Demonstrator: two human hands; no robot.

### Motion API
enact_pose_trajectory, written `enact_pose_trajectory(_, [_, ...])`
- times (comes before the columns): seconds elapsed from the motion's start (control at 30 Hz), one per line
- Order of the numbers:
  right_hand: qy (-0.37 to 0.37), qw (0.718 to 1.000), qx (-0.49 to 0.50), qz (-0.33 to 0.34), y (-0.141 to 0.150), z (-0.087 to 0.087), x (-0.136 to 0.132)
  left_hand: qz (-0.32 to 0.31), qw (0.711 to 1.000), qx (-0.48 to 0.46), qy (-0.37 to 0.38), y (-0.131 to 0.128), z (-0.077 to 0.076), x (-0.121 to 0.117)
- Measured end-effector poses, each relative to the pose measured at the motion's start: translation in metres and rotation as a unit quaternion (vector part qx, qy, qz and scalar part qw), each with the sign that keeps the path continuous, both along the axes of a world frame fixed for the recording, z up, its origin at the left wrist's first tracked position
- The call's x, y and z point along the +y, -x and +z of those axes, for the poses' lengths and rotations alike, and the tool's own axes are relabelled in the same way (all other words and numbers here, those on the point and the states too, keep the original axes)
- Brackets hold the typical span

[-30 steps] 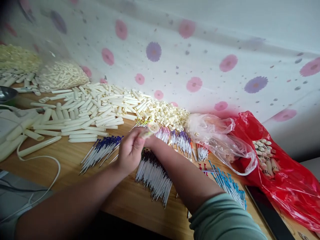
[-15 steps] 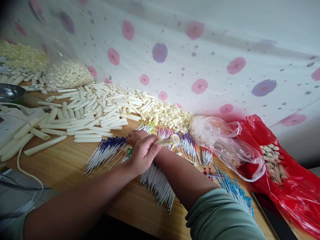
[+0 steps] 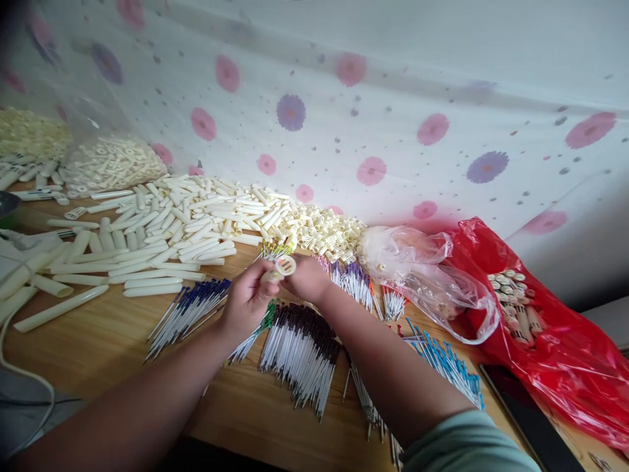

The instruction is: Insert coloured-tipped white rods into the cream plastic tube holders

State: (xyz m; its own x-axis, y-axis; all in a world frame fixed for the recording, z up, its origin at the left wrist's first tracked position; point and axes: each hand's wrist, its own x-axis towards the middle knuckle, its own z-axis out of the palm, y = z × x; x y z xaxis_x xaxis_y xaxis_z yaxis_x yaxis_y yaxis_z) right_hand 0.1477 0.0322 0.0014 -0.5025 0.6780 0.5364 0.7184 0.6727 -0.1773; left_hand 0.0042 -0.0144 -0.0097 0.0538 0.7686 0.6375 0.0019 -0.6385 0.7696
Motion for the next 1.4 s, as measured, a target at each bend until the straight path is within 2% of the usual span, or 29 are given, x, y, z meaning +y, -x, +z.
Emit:
enact_pose_trajectory(0.13, [0.029,0.992,0.095,-0.074,-0.039,-0.003,-0.034,0.022,0.992,-0.021,0.126,-0.008,-0.002,0.002])
enact_pose_trajectory(0.27, [0.094,0.967,0.209,-0.107,-0.048,-0.012,-0.076,-0.075,0.963,-0.060,0.250,-0.023,-0.005,-0.002])
enact_pose_trajectory(0.37, [0.161,0.927,0.322,-0.103,-0.045,-0.016,-0.088,-0.113,0.951,-0.086,0.274,-0.031,-0.005,-0.007])
enact_pose_trajectory(0.43, [0.215,0.888,0.403,-0.058,-0.046,-0.019,-0.087,-0.121,0.942,-0.117,0.290,-0.032,-0.004,-0.008])
enact_pose_trajectory(0.5, [0.264,0.836,0.481,-0.008,-0.049,-0.022,-0.085,-0.135,0.926,-0.156,0.315,-0.031,-0.002,-0.008])
enact_pose_trajectory(0.57, [0.285,0.808,0.515,0.018,-0.052,-0.024,-0.084,-0.153,0.910,-0.188,0.335,-0.030,-0.001,-0.007])
enact_pose_trajectory(0.63, [0.267,0.820,0.505,0.022,-0.052,-0.025,-0.085,-0.170,0.900,-0.207,0.345,-0.030,0.000,-0.006])
enact_pose_trajectory(0.77, [0.161,0.865,0.474,0.013,-0.045,-0.022,-0.091,-0.202,0.886,-0.219,0.355,-0.031,-0.001,-0.005])
enact_pose_trajectory(0.87, [0.099,0.881,0.462,0.004,-0.040,-0.019,-0.094,-0.221,0.877,-0.223,0.363,-0.032,-0.002,-0.005])
enact_pose_trajectory(1.03, [0.040,0.908,0.416,0.017,-0.038,-0.014,-0.096,-0.243,0.876,-0.194,0.369,-0.030,-0.004,-0.006])
enact_pose_trajectory(1.13, [-0.020,0.922,0.387,-0.002,-0.046,-0.003,-0.101,-0.233,0.907,-0.114,0.331,-0.026,-0.007,-0.005])
enact_pose_trajectory(1.27, [-0.129,0.907,0.398,-0.045,-0.068,0.023,-0.122,-0.132,0.973,0.036,0.187,-0.018,-0.008,0.004])
enact_pose_trajectory(1.33, [-0.171,0.902,0.393,-0.060,-0.078,0.038,-0.138,-0.106,0.982,0.098,0.125,-0.015,-0.007,0.010])
enact_pose_trajectory(1.4, [-0.182,0.910,0.368,-0.055,-0.083,0.051,-0.152,-0.096,0.984,0.133,0.076,-0.014,-0.008,0.014])
